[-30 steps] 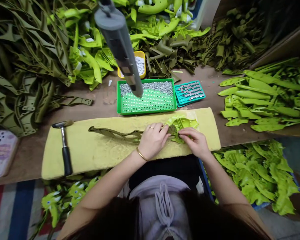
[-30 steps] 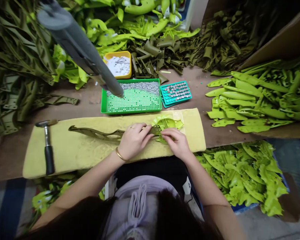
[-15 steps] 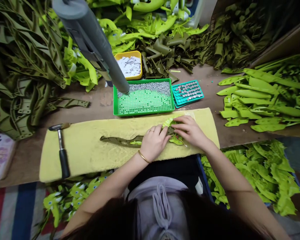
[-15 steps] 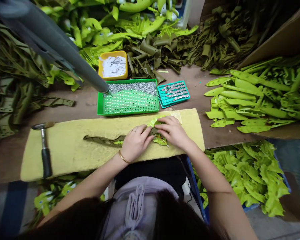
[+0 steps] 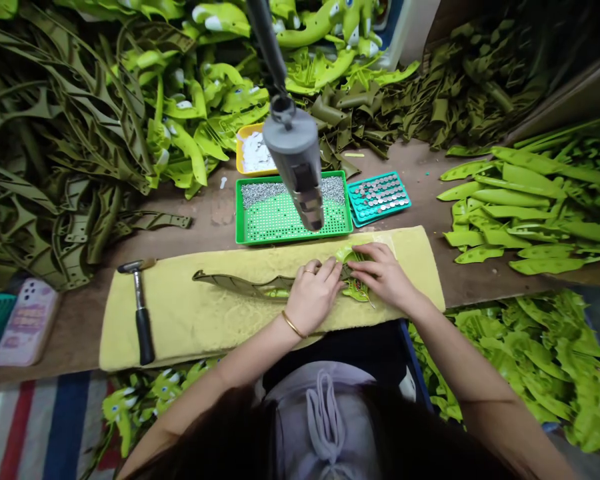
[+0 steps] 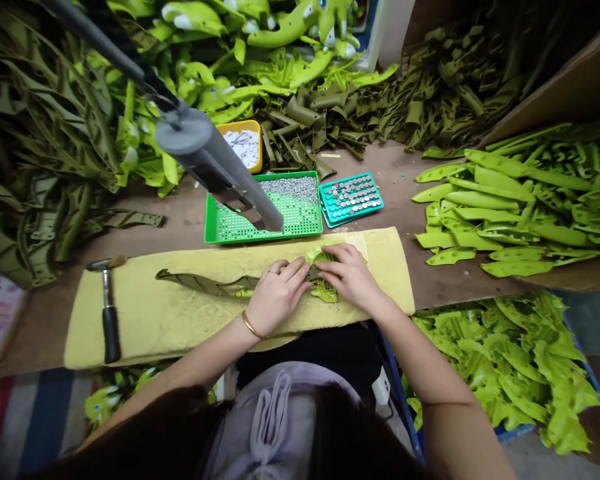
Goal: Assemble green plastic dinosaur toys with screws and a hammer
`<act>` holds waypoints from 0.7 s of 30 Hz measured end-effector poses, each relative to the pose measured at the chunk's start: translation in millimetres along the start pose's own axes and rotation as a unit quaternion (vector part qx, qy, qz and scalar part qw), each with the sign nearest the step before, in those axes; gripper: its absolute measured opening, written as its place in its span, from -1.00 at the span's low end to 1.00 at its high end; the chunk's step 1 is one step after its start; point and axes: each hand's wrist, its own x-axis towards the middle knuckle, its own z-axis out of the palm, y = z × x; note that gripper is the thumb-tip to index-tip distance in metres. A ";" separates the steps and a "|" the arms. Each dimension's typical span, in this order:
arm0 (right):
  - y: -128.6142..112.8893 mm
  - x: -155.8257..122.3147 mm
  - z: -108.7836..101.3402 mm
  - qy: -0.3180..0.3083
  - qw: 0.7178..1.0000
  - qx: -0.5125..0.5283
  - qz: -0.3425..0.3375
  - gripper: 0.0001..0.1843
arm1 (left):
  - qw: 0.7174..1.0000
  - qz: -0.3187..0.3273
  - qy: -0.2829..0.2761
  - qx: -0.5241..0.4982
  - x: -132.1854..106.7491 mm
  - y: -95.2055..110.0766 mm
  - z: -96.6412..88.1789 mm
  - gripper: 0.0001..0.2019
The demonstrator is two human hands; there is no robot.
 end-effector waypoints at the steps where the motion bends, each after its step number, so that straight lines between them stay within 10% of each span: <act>1: 0.4 -0.2 0.1 -0.001 1.000 -0.002 -0.001 -0.78 | 1.000 -0.010 0.000 -0.001 -0.6 0.6 1.4 -0.63; 8: -6.0 0.9 11.0 0.014 0.998 -0.061 -0.006 -0.76 | 0.993 0.063 0.017 -0.099 1.7 -34.4 15.1 -0.64; 12: -9.7 6.1 23.6 0.057 0.995 -0.074 0.022 -0.72 | 0.969 -0.074 0.199 -0.123 -22.4 -49.2 14.1 -0.73; 15: -6.9 7.9 26.2 0.069 0.996 -0.044 0.027 -0.73 | 0.810 -0.325 0.377 -0.308 -47.0 -52.2 12.2 -0.69; 18: -2.4 6.8 23.0 0.066 0.998 -0.004 0.020 -0.74 | 0.600 -0.448 0.340 -0.570 -52.9 -51.9 6.8 -0.59; 21: -0.4 6.0 20.1 0.067 0.998 0.003 0.017 -0.74 | 0.508 -0.444 0.287 -0.680 -44.2 -54.0 -0.1 -0.56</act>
